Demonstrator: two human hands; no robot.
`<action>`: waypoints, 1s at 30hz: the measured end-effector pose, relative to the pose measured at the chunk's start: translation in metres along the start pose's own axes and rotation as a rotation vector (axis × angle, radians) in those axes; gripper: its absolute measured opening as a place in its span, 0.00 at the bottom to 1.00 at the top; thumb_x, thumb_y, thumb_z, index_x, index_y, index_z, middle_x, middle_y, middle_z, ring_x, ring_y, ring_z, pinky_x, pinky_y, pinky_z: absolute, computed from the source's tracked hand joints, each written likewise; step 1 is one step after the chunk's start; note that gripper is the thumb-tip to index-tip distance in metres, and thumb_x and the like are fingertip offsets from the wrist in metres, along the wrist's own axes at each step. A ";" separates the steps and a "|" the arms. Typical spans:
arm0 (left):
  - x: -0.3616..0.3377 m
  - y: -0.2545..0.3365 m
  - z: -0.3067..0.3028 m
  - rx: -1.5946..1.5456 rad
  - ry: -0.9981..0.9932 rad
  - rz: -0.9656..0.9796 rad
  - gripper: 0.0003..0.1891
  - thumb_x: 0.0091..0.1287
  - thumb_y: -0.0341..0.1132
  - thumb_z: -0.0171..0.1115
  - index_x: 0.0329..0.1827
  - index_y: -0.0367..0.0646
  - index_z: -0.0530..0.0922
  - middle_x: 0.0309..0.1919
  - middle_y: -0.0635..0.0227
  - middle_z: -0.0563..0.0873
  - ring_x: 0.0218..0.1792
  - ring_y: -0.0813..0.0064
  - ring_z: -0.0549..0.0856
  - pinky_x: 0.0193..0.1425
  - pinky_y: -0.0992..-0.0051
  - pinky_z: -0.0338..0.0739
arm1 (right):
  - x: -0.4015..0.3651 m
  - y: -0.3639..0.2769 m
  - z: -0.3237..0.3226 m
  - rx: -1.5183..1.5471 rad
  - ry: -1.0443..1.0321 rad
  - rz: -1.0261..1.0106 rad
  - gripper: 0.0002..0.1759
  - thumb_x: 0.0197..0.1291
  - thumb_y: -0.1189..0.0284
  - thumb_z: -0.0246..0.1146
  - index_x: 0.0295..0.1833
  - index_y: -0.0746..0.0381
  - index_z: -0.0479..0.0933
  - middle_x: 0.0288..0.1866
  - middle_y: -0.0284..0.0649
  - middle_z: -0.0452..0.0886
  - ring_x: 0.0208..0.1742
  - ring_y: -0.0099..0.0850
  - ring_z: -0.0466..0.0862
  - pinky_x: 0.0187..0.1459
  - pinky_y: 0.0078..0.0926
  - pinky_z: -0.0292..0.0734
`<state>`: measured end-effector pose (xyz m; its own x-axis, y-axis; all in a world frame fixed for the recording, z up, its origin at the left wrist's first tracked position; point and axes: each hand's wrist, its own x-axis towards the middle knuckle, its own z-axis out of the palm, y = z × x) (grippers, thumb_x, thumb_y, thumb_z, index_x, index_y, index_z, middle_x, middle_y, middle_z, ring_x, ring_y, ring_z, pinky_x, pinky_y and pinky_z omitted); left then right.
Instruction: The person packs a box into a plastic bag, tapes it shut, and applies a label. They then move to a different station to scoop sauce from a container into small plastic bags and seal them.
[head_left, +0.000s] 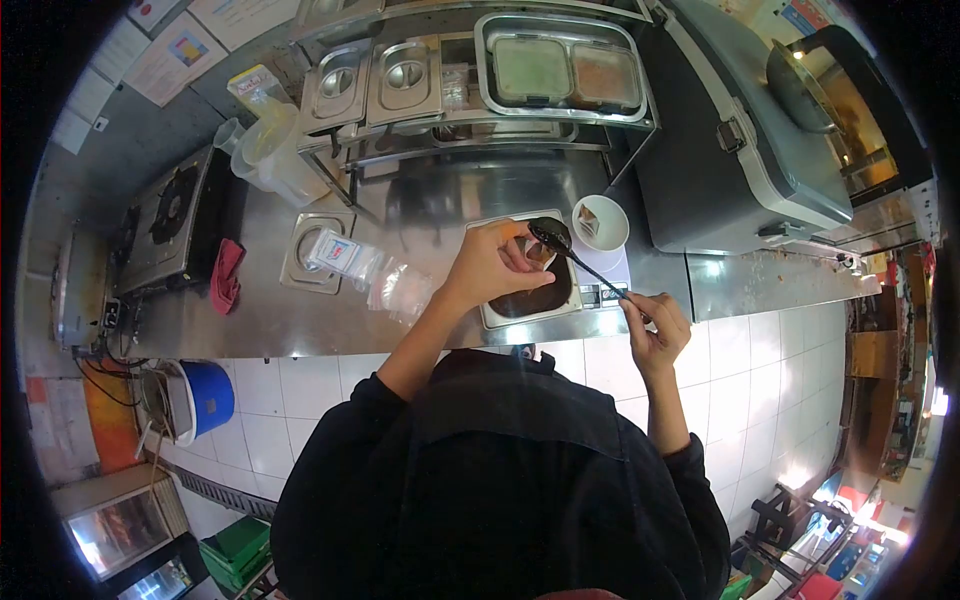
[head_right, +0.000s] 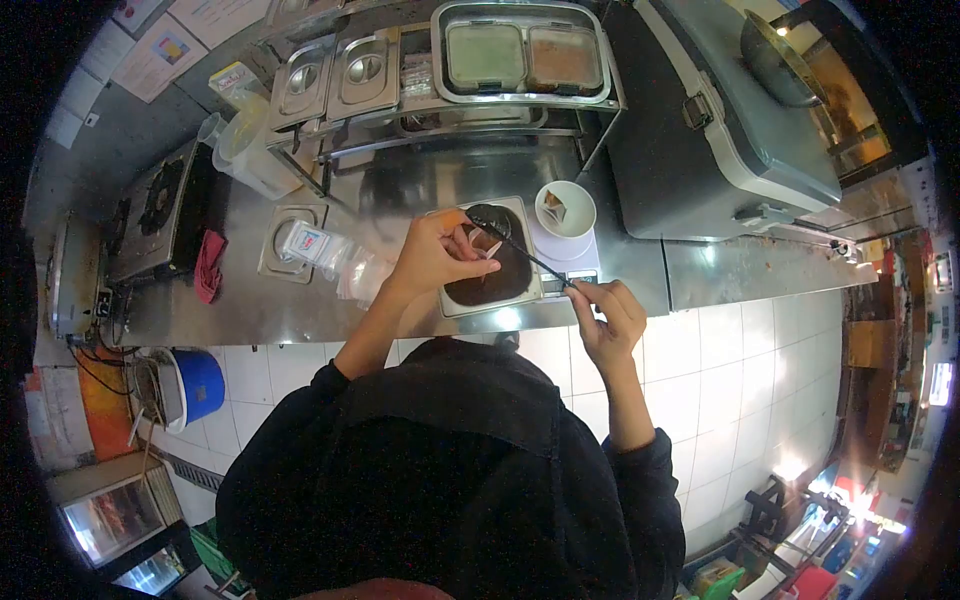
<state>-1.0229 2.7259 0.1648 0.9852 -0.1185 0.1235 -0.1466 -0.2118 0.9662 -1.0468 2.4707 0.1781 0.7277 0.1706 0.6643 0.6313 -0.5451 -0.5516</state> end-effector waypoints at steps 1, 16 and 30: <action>0.000 -0.001 0.000 0.000 -0.001 0.000 0.25 0.41 0.32 0.79 0.42 0.33 0.79 0.19 0.68 0.82 0.23 0.84 0.81 0.30 0.85 0.75 | 0.001 0.000 0.001 0.000 0.001 0.000 0.07 0.45 0.79 0.72 0.31 0.64 0.81 0.24 0.38 0.80 0.21 0.26 0.75 0.21 0.19 0.66; -0.010 -0.029 -0.012 -0.053 0.079 0.023 0.30 0.43 0.27 0.77 0.53 0.35 0.77 0.36 0.64 0.84 0.25 0.85 0.81 0.34 0.84 0.78 | -0.002 0.006 0.009 0.123 0.008 0.309 0.05 0.49 0.78 0.70 0.32 0.65 0.81 0.25 0.38 0.80 0.23 0.22 0.76 0.23 0.16 0.69; 0.000 -0.013 -0.036 0.026 0.162 0.065 0.32 0.43 0.27 0.77 0.56 0.39 0.77 0.41 0.63 0.83 0.29 0.85 0.82 0.35 0.83 0.80 | 0.041 0.075 0.061 -0.166 -0.257 0.290 0.12 0.51 0.63 0.67 0.35 0.61 0.82 0.30 0.40 0.80 0.40 0.38 0.78 0.42 0.35 0.74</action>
<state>-1.0181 2.7634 0.1601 0.9746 0.0251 0.2227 -0.2108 -0.2338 0.9492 -0.9530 2.4872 0.1333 0.9252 0.1787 0.3347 0.3544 -0.7218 -0.5945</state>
